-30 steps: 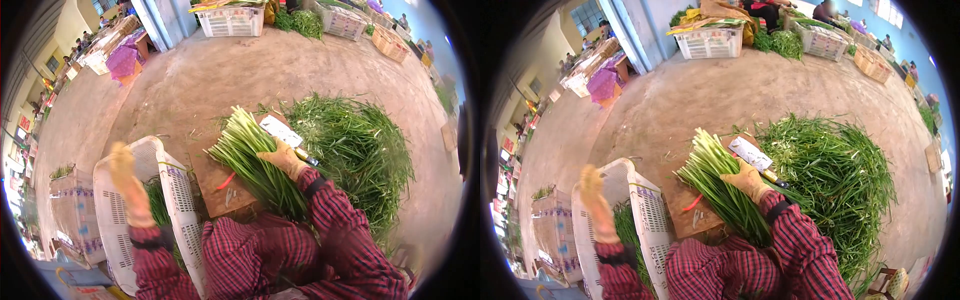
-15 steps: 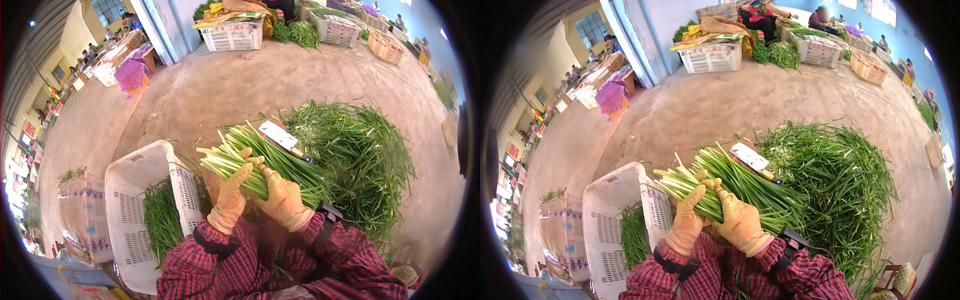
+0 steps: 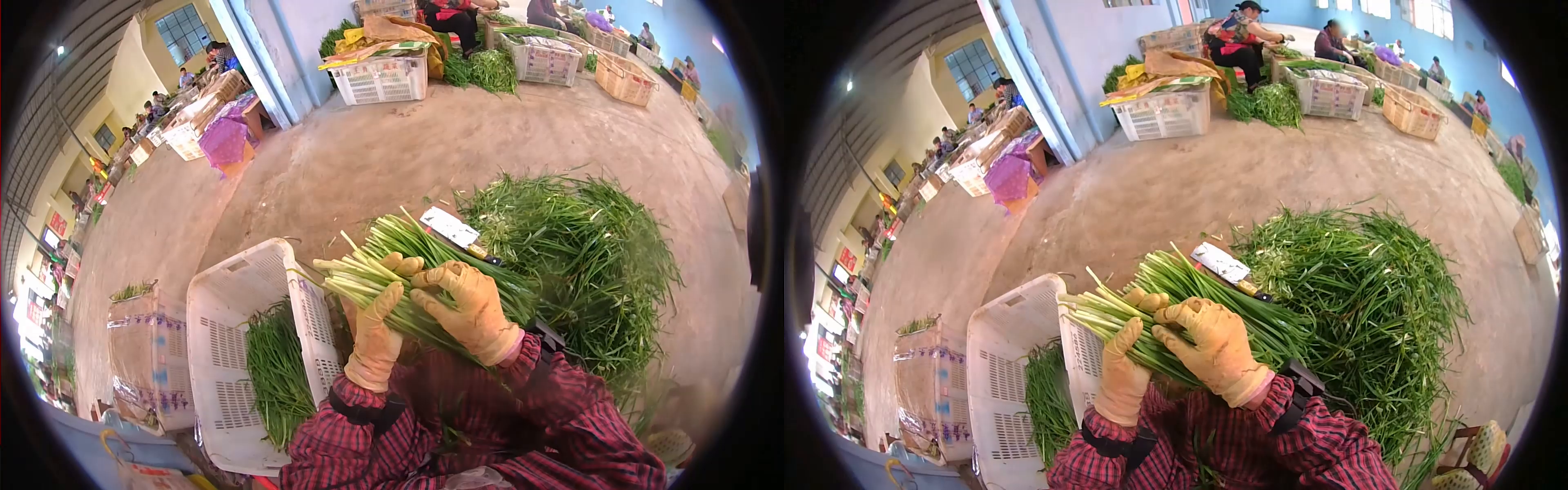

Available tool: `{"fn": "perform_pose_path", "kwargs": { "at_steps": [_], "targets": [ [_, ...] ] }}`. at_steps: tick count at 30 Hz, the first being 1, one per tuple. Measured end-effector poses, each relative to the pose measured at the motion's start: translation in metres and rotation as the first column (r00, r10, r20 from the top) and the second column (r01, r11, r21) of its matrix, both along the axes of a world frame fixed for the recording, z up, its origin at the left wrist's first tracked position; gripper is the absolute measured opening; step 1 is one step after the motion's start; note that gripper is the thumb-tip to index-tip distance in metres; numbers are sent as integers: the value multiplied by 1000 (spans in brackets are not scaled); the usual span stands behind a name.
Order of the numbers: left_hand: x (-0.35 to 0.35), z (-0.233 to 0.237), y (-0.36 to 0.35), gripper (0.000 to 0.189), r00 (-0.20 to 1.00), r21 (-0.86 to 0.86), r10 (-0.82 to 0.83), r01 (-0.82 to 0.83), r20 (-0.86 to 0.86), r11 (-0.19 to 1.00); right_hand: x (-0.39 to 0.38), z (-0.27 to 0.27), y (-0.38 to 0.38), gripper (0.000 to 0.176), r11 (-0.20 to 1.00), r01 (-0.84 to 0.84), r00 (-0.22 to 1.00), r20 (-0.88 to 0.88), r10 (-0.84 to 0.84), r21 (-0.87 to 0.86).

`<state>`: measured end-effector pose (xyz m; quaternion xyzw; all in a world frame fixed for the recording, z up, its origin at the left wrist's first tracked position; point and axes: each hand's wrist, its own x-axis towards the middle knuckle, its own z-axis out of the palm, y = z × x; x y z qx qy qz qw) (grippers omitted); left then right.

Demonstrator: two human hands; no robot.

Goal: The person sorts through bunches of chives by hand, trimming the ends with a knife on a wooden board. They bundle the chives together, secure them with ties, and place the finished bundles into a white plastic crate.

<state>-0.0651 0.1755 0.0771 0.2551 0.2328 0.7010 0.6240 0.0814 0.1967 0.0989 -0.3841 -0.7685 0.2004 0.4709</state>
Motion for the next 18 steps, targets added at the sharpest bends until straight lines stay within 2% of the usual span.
{"fn": "perform_pose_path", "kwargs": {
  "at_steps": [2,6,9,11,12,14,18],
  "targets": [
    [-1,2,-4,39,999,-40,7,-6,31,999,3,-4,0,15,996,-1,1000,23,3,-93],
    [-4,-4,-6,42,999,-46,23,-21,34,999,7,-12,-7,14,997,16,1000,-11,-17,-82],
    [-3,-3,-6,43,998,-33,-20,22,53,999,9,-6,-10,14,988,9,999,52,-1,-156],
    [-2,0,-6,43,1000,-21,-23,23,11,1000,9,-8,-9,16,973,15,997,-73,-32,-229],
    [-4,-3,-5,43,1000,-21,-22,22,13,1000,7,-4,-6,16,973,14,997,-71,-31,-229],
    [-6,-10,-4,48,998,-90,-53,50,-33,995,0,18,1,18,993,55,998,-31,-52,107],
    [10,-11,-4,57,996,28,-50,52,-68,998,-19,44,13,19,976,2,994,109,-27,219]
  ]
}}
